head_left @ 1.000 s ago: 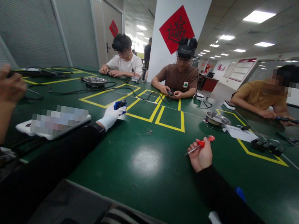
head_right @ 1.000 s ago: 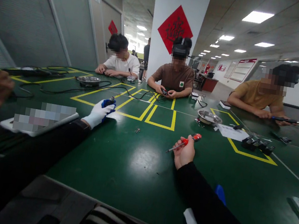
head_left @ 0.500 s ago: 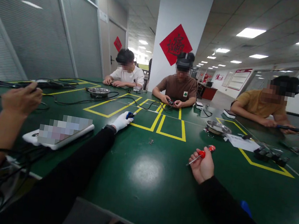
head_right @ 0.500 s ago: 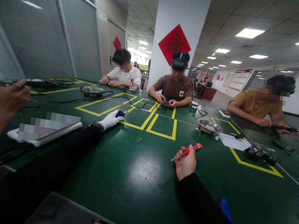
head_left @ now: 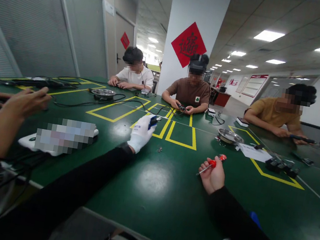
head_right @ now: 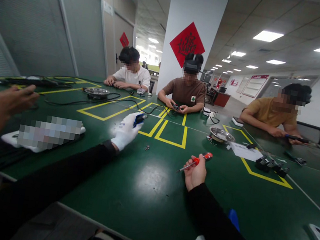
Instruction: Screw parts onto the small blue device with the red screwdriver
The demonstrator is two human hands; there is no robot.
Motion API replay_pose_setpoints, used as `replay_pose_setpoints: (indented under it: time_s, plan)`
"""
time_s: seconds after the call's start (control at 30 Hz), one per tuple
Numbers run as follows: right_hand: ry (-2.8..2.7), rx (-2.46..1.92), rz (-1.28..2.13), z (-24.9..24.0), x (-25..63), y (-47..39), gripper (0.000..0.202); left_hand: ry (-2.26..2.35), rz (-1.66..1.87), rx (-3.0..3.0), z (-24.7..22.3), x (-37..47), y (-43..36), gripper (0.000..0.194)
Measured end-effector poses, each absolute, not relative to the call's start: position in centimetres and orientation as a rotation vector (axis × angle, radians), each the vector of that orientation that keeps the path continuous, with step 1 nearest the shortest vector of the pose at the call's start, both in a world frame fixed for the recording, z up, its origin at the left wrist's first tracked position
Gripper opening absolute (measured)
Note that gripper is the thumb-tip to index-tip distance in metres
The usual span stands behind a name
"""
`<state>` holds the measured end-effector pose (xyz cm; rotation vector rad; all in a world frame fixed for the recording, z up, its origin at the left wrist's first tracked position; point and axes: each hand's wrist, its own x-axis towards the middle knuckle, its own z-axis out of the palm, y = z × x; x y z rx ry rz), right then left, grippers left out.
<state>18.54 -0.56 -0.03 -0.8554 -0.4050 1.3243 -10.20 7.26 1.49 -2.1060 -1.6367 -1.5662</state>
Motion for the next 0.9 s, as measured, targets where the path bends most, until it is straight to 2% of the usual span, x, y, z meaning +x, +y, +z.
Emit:
replay_pose_setpoints:
  time_s: [0.23, 0.43, 0.7, 0.8, 0.9]
  plan:
    - [-0.398, -0.851, 1.315, -0.1, 18.8, -0.5, 0.032, -1.734, -1.667, -2.709, 0.1, -1.0, 0.1, 0.031]
    - [-0.405, -0.871, 1.319, -0.3, 18.9, -0.2, 0.033, -1.56, -1.345, -3.045, -0.1, -0.4, -0.9, 0.029]
    - [-0.379, -0.875, 1.323, 0.3, 18.5, -0.6, 0.033, -1.742, -1.19, -3.058, -0.8, -0.4, -0.1, 0.031]
    - [-0.375, -0.857, 1.331, 0.4, 18.3, -0.8, 0.034, -1.773, -1.199, -3.032, -1.4, -0.6, -0.1, 0.04]
    - [-0.387, -0.824, 1.225, 0.4, 18.3, -0.8, 0.036, -1.666, -1.257, -2.969, -1.1, -1.5, 0.5, 0.068]
